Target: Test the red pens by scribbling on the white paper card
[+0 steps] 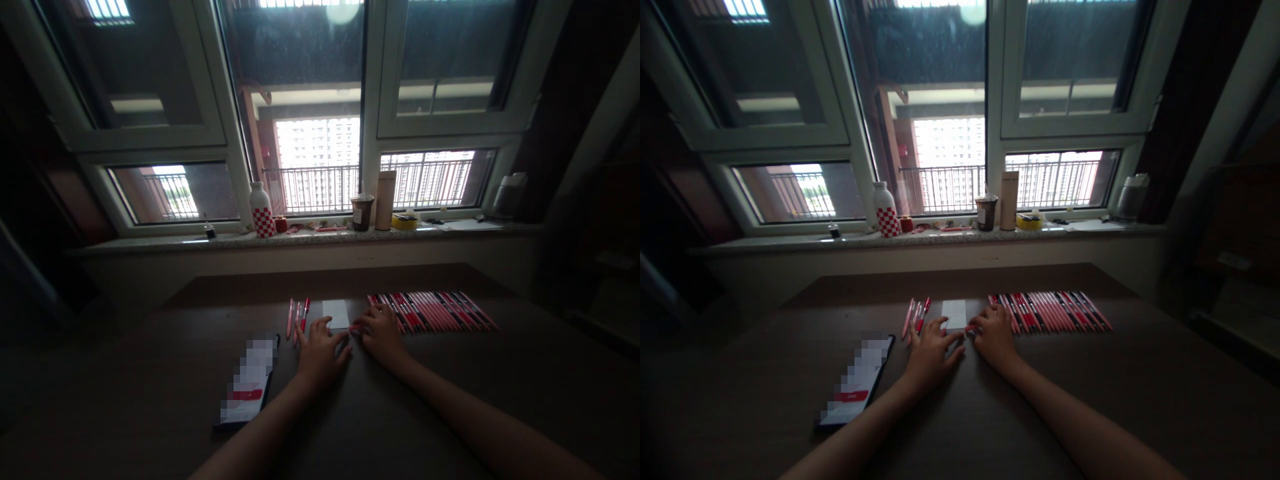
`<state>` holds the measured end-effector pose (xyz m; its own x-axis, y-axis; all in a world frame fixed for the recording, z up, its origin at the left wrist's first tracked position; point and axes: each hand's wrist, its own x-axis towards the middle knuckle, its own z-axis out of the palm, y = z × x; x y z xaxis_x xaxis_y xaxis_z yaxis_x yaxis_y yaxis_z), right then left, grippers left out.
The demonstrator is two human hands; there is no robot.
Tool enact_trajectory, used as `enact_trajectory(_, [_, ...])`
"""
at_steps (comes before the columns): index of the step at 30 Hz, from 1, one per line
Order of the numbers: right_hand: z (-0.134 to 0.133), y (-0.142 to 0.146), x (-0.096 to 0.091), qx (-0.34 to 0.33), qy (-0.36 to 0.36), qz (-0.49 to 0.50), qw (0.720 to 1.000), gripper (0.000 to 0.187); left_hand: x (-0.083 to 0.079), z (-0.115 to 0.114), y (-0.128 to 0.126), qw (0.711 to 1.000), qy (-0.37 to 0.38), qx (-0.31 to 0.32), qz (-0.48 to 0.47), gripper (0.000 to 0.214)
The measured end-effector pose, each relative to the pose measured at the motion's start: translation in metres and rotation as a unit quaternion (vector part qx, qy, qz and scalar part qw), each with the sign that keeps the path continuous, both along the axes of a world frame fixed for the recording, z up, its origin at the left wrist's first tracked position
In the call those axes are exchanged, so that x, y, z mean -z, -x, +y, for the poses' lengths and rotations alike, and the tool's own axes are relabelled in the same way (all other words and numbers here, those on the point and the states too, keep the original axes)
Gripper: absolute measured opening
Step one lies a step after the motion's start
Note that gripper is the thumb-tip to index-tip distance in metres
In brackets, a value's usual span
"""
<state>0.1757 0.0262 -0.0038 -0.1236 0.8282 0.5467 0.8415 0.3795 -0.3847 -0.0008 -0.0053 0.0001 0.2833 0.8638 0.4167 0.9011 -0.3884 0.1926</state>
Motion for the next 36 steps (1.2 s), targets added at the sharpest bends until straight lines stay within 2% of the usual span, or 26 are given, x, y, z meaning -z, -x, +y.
enact_trajectory(7, [0.001, 0.000, 0.001, -0.002, -0.003, 0.001, 1.000, 0.022, -0.001, -0.001, 0.000, 1.000, -0.001, -0.011, -0.004, 0.033])
enact_trajectory(14, [0.000, 0.000, -0.001, 0.018, 0.000, 0.000, 1.000, 0.022, -0.004, -0.005, 0.003, 0.997, -0.022, -0.070, -0.021, 0.025])
enact_trajectory(30, [0.000, 0.000, -0.001, 0.025, -0.004, -0.006, 1.000, 0.024, -0.016, -0.011, 0.000, 0.996, -0.008, -0.093, -0.004, 0.013])
enact_trajectory(36, [0.000, 0.000, -0.002, 0.018, 0.005, -0.001, 1.000, 0.025, -0.009, -0.003, 0.001, 0.997, -0.003, -0.072, -0.002, 0.012])
